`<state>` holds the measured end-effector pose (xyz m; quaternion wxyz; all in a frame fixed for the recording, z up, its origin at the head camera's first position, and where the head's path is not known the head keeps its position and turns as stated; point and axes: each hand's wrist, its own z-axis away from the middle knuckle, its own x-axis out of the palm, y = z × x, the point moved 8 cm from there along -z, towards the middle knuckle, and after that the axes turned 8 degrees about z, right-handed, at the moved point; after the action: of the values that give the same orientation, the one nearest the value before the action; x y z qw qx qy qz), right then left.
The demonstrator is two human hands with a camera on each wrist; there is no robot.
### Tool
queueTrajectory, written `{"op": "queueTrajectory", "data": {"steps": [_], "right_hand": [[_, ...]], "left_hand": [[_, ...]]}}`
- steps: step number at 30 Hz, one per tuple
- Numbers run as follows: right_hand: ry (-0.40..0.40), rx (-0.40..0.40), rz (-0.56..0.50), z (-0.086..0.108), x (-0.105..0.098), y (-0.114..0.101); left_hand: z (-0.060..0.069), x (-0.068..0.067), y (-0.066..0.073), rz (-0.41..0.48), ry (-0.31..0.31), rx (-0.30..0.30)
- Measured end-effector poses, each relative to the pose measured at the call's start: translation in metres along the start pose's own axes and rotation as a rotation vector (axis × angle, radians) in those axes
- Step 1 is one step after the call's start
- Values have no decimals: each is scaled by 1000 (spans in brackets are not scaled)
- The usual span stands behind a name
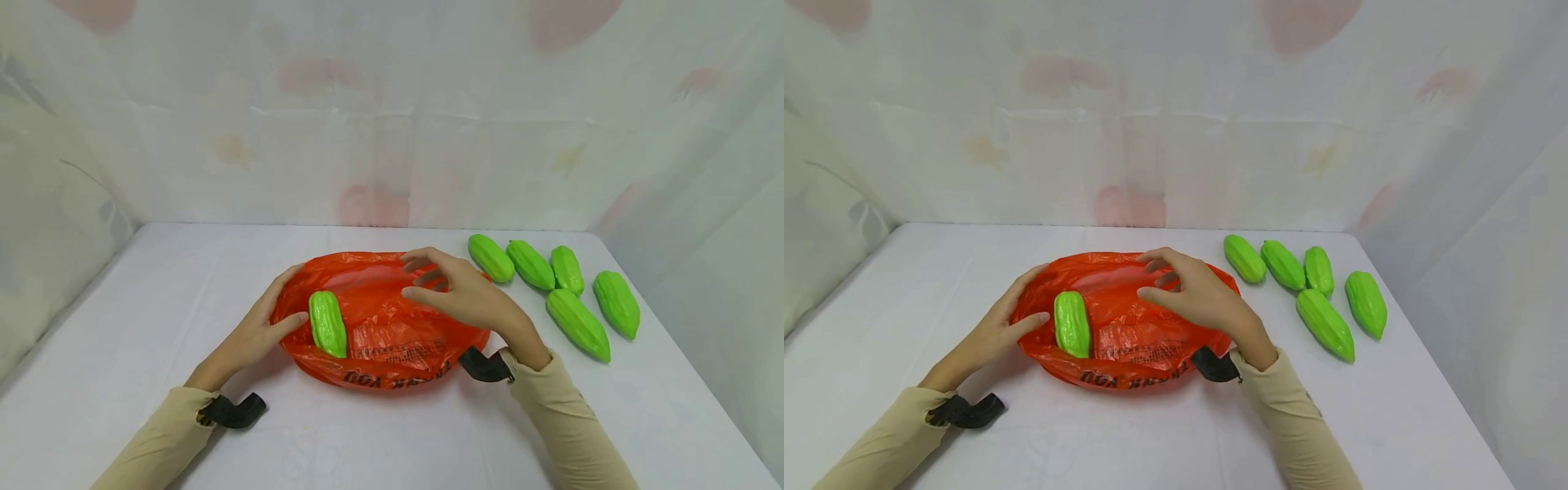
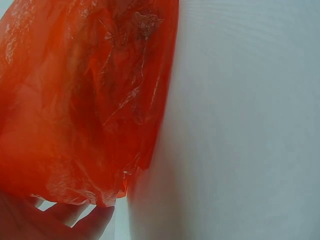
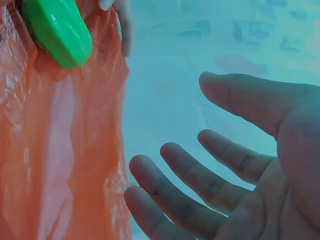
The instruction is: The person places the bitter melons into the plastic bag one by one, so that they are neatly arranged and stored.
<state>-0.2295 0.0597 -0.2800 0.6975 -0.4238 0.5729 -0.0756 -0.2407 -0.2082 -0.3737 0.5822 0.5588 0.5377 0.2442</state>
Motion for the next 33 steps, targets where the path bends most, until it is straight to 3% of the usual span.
{"op": "queueTrajectory", "data": {"steps": [11, 21, 33], "right_hand": [[89, 13, -9, 9, -31, 10], [222, 31, -2, 15, -61, 33], [303, 74, 25, 12, -72, 59]], "left_hand": [[0, 1, 2, -3, -8, -9], [2, 0, 5, -3, -6, -7], [3, 0, 5, -7, -1, -6]]}}
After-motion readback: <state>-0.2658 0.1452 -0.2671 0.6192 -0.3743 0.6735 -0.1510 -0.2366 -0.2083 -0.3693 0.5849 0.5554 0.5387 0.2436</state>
